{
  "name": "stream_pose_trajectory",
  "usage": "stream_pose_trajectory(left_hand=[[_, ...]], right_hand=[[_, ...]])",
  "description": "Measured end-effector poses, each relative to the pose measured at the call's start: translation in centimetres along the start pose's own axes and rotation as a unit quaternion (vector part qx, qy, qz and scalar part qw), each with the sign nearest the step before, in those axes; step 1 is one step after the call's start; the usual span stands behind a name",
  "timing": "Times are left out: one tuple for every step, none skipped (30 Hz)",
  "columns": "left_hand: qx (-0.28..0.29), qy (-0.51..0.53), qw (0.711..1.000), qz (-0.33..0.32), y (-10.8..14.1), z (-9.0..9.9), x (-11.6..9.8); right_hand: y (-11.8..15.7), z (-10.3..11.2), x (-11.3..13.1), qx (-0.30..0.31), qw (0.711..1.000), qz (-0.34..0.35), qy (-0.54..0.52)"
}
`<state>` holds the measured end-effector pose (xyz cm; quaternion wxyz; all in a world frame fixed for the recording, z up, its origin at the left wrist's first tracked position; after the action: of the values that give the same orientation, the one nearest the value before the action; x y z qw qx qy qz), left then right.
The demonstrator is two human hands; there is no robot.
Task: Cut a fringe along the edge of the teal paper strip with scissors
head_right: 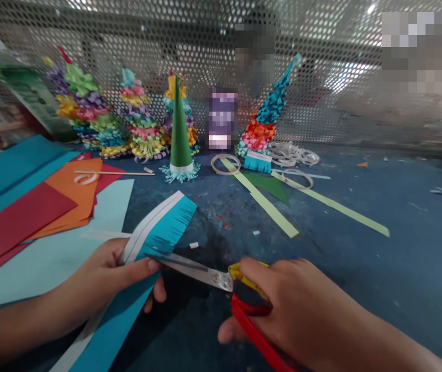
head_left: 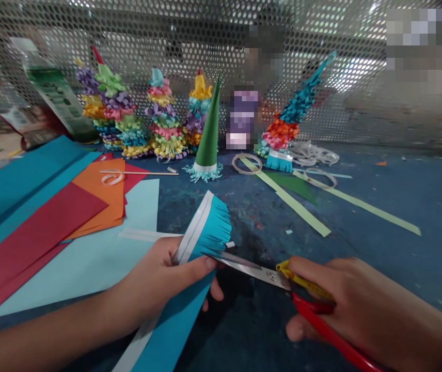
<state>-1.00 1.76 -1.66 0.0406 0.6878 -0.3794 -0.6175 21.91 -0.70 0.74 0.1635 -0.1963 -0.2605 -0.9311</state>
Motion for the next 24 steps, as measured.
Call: stream_pose_trajectory(left_hand=[[-0.003, -0.001, 1.000, 0.000, 0.1, 0.0, 0.0], [-0.009, -0.006, 1.000, -0.001, 0.1, 0.1, 0.0], [-0.017, -0.014, 1.000, -0.002, 0.2, 0.2, 0.0], [-0.027, -0.023, 0.999, -0.004, 0.3, 0.3, -0.1], [-0.034, -0.032, 0.999, -0.007, 0.4, 0.4, -0.2], [-0.040, -0.040, 0.998, -0.010, 0.5, 0.5, -0.2], [-0.045, -0.046, 0.998, -0.012, 0.5, 0.5, -0.3], [-0.048, -0.049, 0.998, -0.013, 0.6, 0.5, -0.3], [-0.053, -0.049, 0.997, -0.014, 0.6, 0.6, -0.3], [-0.056, -0.048, 0.997, -0.015, 0.6, 0.6, -0.3], [-0.060, -0.047, 0.997, -0.014, 0.6, 0.7, -0.3], [-0.062, -0.046, 0.997, -0.013, 0.6, 0.7, -0.2], [-0.061, -0.046, 0.997, -0.013, 0.6, 0.7, -0.2], [-0.060, -0.047, 0.997, -0.015, 0.6, 0.8, -0.2], [-0.057, -0.047, 0.997, -0.016, 0.6, 0.8, -0.1], [-0.056, -0.046, 0.997, -0.017, 0.6, 0.8, -0.1], [-0.057, -0.044, 0.997, -0.017, 0.6, 0.9, -0.1], [-0.060, -0.042, 0.997, -0.017, 0.6, 1.0, 0.0], [-0.063, -0.042, 0.997, -0.014, 0.5, 1.1, 0.1], [-0.065, -0.043, 0.997, -0.011, 0.5, 1.2, 0.1], [-0.067, -0.044, 0.997, -0.009, 0.5, 1.2, 0.2], [-0.067, -0.045, 0.997, -0.008, 0.5, 1.2, 0.2], [-0.064, -0.047, 0.997, -0.008, 0.5, 1.2, 0.2], [-0.060, -0.051, 0.997, -0.009, 0.5, 1.1, 0.2]], right_hand=[[0.1, 0.0, 0.1, 0.000, 1.000, -0.005, 0.009], [0.2, 0.0, 0.2, 0.001, 1.000, -0.009, 0.017], [0.3, 0.0, 0.2, 0.005, 1.000, -0.016, 0.024], [0.4, 0.0, 0.3, 0.012, 0.999, -0.024, 0.027], [0.5, -0.1, 0.2, 0.021, 0.999, -0.035, 0.030], [0.6, -0.1, 0.2, 0.029, 0.998, -0.047, 0.030], [0.6, -0.1, 0.1, 0.035, 0.997, -0.056, 0.029], [0.6, 0.0, 0.1, 0.037, 0.997, -0.065, 0.028], [0.6, 0.1, 0.1, 0.036, 0.996, -0.071, 0.026], [0.5, 0.2, 0.2, 0.037, 0.996, -0.075, 0.020], [0.4, 0.2, 0.2, 0.040, 0.996, -0.079, 0.012], [0.4, 0.1, 0.3, 0.044, 0.996, -0.082, 0.003], [0.3, 0.1, 0.3, 0.048, 0.995, -0.085, -0.002], [0.3, 0.1, 0.4, 0.050, 0.995, -0.089, -0.006], [0.3, 0.1, 0.5, 0.050, 0.995, -0.091, -0.010], [0.3, 0.1, 0.6, 0.051, 0.994, -0.093, -0.014], [0.4, 0.1, 0.6, 0.052, 0.994, -0.094, -0.016], [0.5, 0.1, 0.7, 0.057, 0.994, -0.095, -0.022], [0.5, 0.0, 0.7, 0.060, 0.993, -0.094, -0.025], [0.6, -0.1, 0.8, 0.062, 0.994, -0.091, -0.027], [0.6, -0.1, 0.8, 0.058, 0.995, -0.084, -0.024], [0.6, 0.0, 0.9, 0.051, 0.996, -0.075, -0.019], [0.6, 0.0, 0.9, 0.041, 0.997, -0.063, -0.016], [0.5, 0.1, 1.0, 0.031, 0.998, -0.053, -0.013]])
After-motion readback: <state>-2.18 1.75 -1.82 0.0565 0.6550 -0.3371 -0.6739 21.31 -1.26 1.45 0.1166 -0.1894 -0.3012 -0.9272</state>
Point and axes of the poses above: each hand's wrist, its own y-axis away from the middle knuckle, its own z-axis out of the back of the hand, x = y × z, the point moved 7 cm from there along -y, towards the middle knuckle, and after that the axes turned 6 degrees about z, right-handed, at the moved point
